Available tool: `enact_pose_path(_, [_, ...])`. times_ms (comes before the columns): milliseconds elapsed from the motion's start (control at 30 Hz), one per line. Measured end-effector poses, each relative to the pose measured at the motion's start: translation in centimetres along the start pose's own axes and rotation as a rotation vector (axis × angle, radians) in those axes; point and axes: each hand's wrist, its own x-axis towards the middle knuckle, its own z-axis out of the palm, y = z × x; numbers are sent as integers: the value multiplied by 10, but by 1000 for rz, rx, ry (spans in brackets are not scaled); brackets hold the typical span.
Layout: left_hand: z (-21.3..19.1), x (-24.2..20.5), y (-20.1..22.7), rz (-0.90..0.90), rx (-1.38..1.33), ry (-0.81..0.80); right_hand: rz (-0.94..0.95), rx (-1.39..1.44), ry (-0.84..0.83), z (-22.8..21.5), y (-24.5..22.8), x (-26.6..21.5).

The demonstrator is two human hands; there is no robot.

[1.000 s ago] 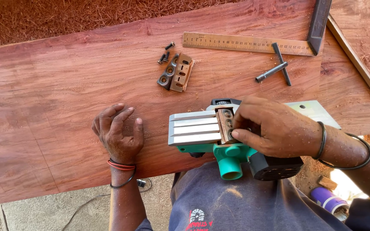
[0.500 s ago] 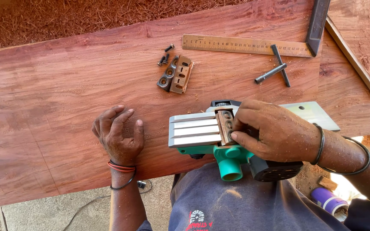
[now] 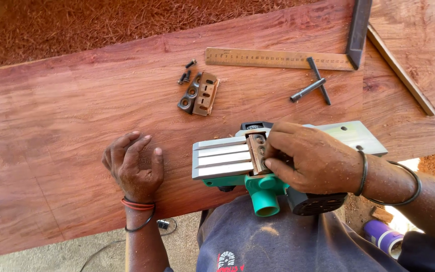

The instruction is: Adjusting and replacing the blades of an electric wood planer using a T-handle wrench.

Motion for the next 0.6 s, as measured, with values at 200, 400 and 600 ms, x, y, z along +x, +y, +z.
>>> enact_pose_path(200, [1, -1, -2, 10, -1, 0, -32, 94, -29, -3, 1, 0])
enact_pose_path(400, [2, -2, -1, 2, 4, -4, -22, 154, 0, 1, 2, 1])
enact_pose_path(600, [3, -3, 0, -6, 12, 5, -63, 255, -15, 4, 8, 2])
